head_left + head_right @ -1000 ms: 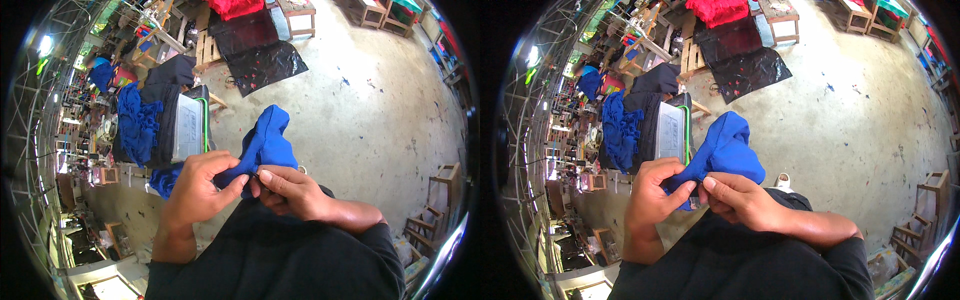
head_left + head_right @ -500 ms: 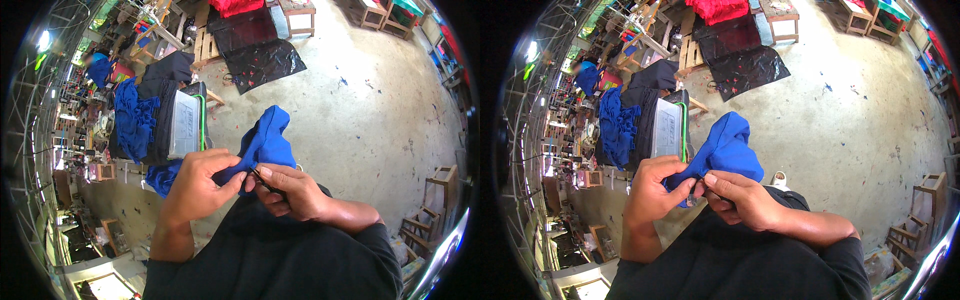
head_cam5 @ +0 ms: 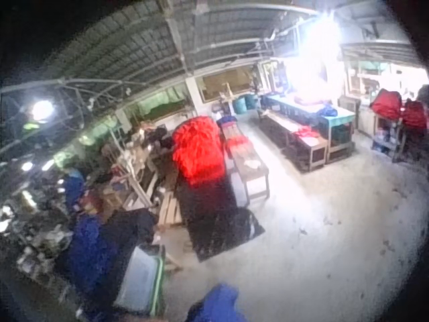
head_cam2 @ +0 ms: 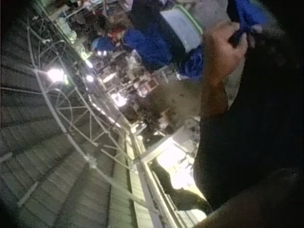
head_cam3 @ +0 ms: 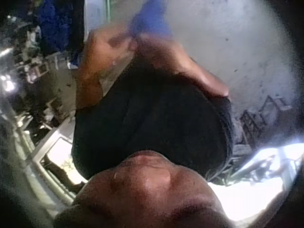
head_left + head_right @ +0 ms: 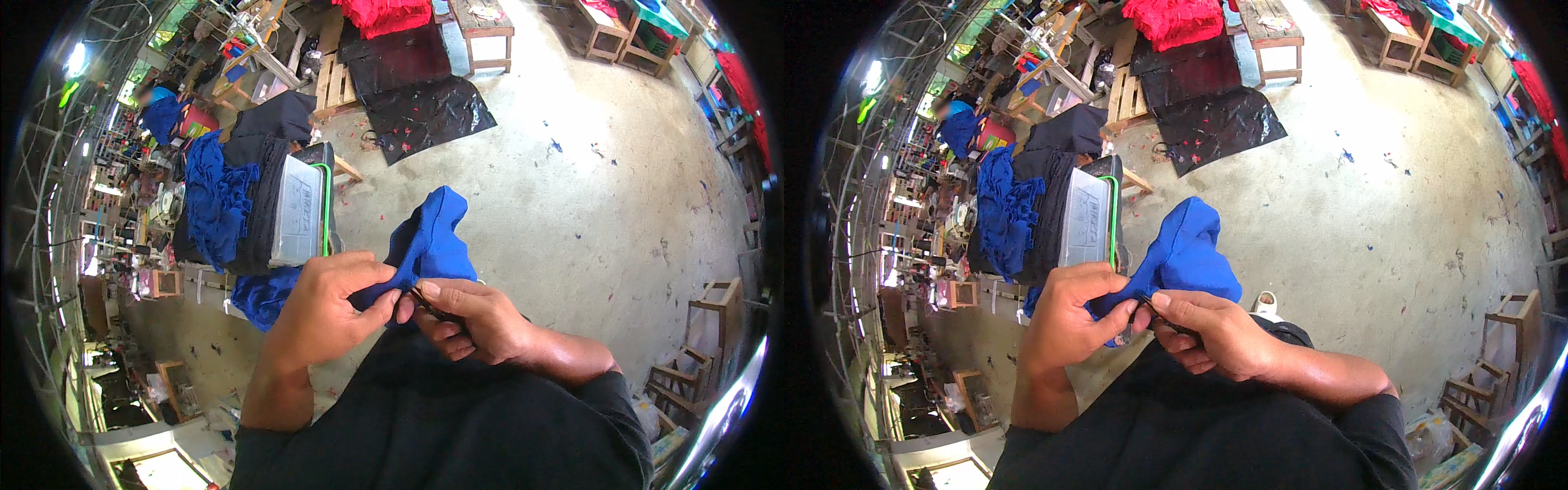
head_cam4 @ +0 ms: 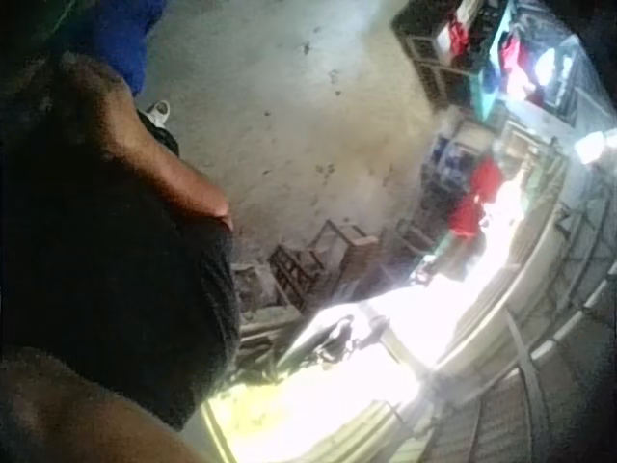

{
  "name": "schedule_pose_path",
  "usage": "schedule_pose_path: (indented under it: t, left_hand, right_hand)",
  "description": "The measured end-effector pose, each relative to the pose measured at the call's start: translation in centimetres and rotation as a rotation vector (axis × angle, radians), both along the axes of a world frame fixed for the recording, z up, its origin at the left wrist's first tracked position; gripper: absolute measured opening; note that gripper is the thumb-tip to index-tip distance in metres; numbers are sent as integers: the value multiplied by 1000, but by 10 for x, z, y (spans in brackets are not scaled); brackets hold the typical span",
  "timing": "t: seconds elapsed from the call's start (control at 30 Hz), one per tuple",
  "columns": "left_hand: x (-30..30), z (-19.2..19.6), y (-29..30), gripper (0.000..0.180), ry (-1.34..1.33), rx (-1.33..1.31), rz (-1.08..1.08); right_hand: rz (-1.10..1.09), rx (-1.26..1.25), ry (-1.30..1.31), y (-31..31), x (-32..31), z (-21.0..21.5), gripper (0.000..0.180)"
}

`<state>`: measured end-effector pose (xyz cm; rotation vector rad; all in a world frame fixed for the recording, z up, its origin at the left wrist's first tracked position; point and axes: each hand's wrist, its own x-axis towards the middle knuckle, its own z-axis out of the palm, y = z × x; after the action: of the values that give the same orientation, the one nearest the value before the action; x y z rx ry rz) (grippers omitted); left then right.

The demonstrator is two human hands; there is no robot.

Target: The person uses scissors to cut a blue piece of fabric, repeatedly trimming edges and small sections. The person holds the fabric with one hand and cuts with the other, occasionally adjusting the fabric's position.

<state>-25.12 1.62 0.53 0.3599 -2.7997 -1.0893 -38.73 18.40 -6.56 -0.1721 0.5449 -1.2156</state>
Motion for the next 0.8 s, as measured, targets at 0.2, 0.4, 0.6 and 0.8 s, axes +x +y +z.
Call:
schedule_pose_path:
  t: [0.2,0.4,0.6,0.8]
  left_hand:
    - [2,0,0,19,-33,55,22]
    - [4,-3,-3,17,1,67,28]
    - [5,-2,-2,14,16,79,37]
    - [6,3,-4,23,-42,42,17]
  right_hand:
    - [34,-14,-13,-1,-2,-4,43]
    - [62,-52,6,-3,-1,-8,43]
    - [51,-50,4,-3,0,-5,43]
    - [51,-62,-52,-3,2,-6,44]
